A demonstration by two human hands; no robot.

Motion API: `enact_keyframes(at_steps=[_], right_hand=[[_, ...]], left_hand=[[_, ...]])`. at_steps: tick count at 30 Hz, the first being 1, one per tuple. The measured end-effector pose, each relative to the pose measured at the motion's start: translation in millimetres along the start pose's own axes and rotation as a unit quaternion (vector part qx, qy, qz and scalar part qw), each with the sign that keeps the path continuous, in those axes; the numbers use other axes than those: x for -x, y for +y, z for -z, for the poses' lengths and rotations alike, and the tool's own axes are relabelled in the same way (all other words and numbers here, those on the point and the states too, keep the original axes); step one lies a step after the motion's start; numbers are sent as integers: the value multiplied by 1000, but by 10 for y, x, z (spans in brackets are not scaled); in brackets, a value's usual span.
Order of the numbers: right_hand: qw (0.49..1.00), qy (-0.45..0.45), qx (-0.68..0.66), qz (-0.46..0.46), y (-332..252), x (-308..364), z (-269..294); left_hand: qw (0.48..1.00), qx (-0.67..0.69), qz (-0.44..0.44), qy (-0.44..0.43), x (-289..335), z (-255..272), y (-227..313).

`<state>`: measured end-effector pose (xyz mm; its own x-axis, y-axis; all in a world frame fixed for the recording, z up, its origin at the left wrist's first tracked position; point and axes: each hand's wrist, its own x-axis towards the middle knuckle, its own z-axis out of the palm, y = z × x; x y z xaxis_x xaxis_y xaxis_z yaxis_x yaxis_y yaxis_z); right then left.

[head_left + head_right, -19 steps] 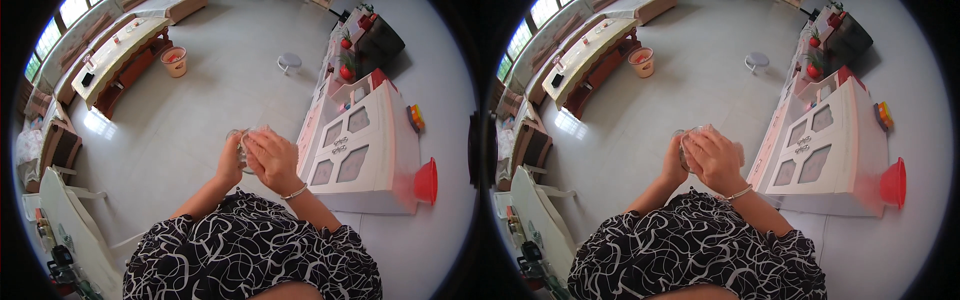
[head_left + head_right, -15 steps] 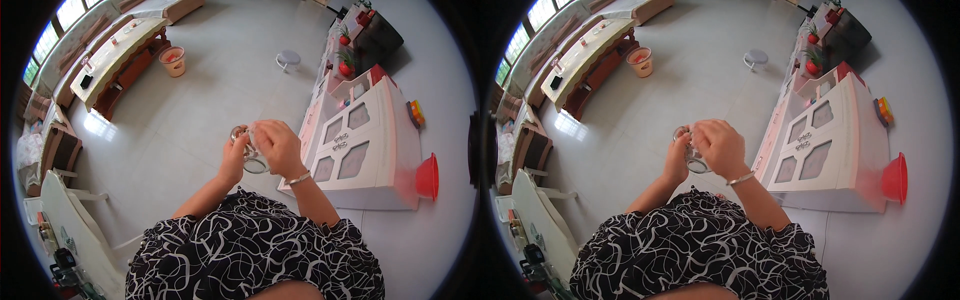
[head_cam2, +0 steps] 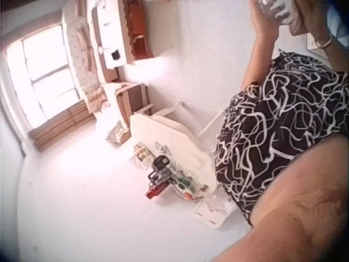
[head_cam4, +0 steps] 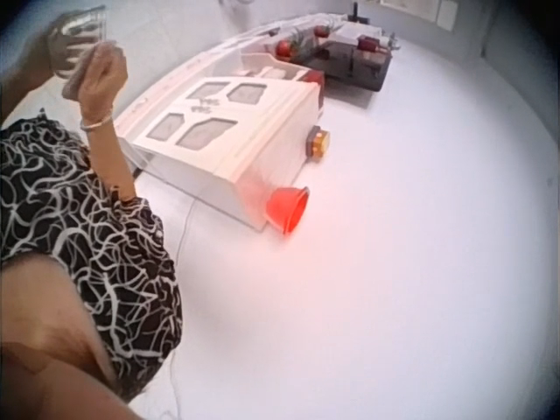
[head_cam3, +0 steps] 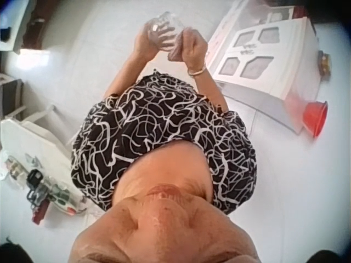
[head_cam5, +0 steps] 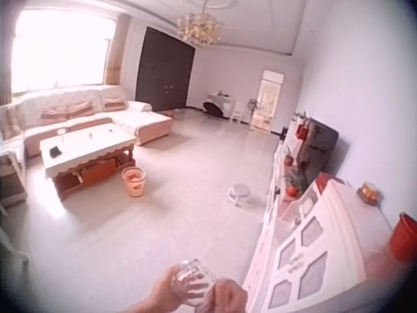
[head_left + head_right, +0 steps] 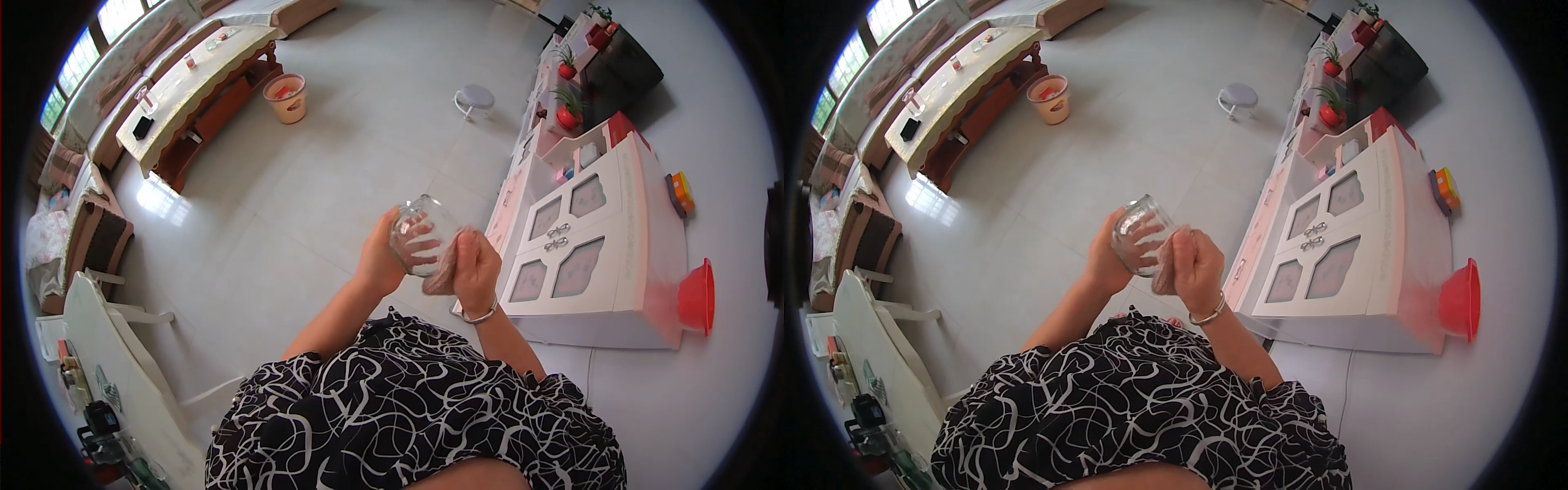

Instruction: The person wipes a small pink organizer container, a glass pitcher, and a glass cup with a cloth by hand.

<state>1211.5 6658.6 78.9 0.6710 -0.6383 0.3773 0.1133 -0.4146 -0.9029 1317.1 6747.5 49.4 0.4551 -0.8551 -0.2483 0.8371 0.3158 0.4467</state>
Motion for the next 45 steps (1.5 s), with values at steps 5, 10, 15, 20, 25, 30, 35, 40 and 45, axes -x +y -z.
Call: enact_keyframes(at_steps=[5,10,15,20,25,30,35,40,45], right_hand=[[931,-18,227,286,99,-4,-6],[972,-142,129,136,84,47,34],[975,-15,222,3,317,-197,376],[996,15,-7,-89,181,-209,296],[977,-193,46,-80,229,151,-9],[959,-254,72,-105,156,90,49],[894,-356,-105,-250,241,44,63],[739,-311,-445,-400,263,159,222],[713,-47,-598,-362,237,220,517]], left_hand=[[998,-52,33,17,163,82,-102],[991,-129,-5,36,176,269,-76],[993,-115,-20,10,153,403,-99],[994,-110,-13,0,120,459,-113],[989,-142,-26,-17,161,357,-144],[943,-332,-24,-25,246,171,-148],[898,-423,-89,-85,289,101,-55],[823,-474,-217,-227,308,30,17],[871,-392,-241,-173,254,187,-2]])
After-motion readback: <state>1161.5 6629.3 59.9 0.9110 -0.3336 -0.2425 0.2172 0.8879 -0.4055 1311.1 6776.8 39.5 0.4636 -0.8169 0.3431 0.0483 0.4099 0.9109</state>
